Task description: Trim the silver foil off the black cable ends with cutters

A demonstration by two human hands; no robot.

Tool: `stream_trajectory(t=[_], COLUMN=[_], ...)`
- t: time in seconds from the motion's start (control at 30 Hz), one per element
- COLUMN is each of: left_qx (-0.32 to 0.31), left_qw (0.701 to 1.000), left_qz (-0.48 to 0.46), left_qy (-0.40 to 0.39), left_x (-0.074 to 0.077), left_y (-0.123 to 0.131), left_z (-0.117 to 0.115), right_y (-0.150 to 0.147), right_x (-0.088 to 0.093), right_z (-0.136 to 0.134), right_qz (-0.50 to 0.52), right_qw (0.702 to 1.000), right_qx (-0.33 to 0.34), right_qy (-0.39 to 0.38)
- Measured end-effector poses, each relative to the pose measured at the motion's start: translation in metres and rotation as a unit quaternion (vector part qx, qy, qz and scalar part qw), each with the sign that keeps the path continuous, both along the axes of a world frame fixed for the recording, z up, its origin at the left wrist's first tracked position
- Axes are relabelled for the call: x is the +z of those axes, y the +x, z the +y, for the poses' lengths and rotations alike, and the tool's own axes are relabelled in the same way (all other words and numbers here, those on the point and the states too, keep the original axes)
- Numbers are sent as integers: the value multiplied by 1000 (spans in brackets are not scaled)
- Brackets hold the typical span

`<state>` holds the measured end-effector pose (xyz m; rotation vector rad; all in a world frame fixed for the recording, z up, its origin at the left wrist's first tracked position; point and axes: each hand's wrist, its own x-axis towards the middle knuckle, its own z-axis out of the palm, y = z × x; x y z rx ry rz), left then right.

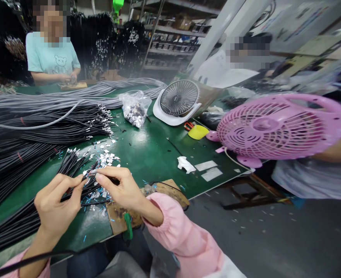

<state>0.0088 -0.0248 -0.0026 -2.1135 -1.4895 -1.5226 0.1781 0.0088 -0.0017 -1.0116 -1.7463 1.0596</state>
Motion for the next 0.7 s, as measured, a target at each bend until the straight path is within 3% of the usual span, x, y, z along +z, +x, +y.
stream_trajectory(t=[0.3, 0.7], left_qx=[26, -33], left_qw=[997, 991], left_qz=[47, -32], left_qy=[52, -125], left_x=[-8, 6], left_y=[0, 0], left_z=[2, 1], right_y=[1, 2], right_x=[2, -2], right_z=[1, 1], right_qz=[-5, 10], right_qw=[999, 1000], right_qx=[-3, -18], right_qy=[-40, -17])
